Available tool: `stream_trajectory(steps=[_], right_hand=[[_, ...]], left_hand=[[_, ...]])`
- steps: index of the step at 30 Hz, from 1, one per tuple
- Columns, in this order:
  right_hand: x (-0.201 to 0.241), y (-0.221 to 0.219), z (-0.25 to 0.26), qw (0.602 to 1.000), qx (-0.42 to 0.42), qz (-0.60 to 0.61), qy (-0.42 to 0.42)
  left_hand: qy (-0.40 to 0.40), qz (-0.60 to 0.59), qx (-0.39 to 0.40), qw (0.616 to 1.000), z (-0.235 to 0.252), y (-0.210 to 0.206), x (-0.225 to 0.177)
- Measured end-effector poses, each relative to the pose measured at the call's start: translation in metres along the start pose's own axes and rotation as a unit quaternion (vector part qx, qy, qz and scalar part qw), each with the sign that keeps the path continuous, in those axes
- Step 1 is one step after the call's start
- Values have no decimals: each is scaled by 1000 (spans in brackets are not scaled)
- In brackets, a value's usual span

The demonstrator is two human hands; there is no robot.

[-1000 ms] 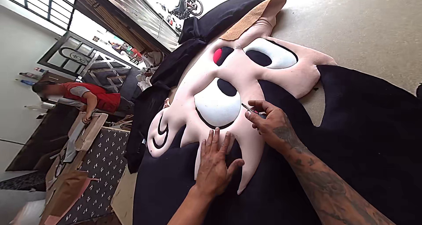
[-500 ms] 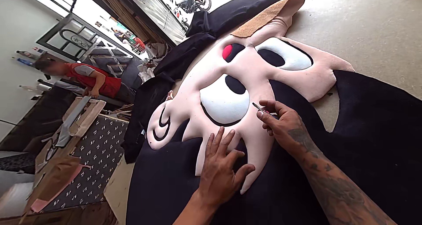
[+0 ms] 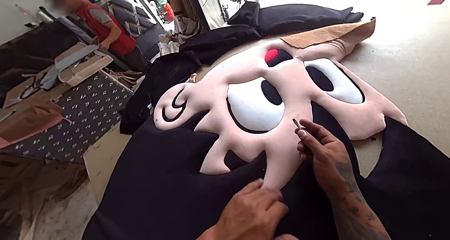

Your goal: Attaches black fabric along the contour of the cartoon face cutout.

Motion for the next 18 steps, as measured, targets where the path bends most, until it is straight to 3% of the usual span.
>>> stream_trajectory(steps=[3,6,8,10,14,18], right_hand=[[-3,0,0,1000,3,8,-6],[-4,-1,1,1000,9,-3,-3],[-4,-3,0,1000,11,-11,-4],[-2,-5,0,1000,13,-15,-3],[-2,-7,0,1000,15,-21,2],[-2,-7,0,999,21,-27,1]], left_hand=[[-66,-52,-67,994,-9,18,-3],[29,-19,-119,992,6,14,44],[108,1,-35,994,17,-6,71],[89,12,29,996,15,-19,62],[10,4,-101,995,-4,28,42],[81,-9,-153,985,18,36,103]])
Point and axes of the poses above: each hand's wrist, its own z-axis towards the middle knuckle, its own y-axis out of the back of the hand, x = y × z, the point moved 7 cm from there along z, towards the middle knuckle, and after that the axes turned 15 degrees about x, right-handed, at the moved point
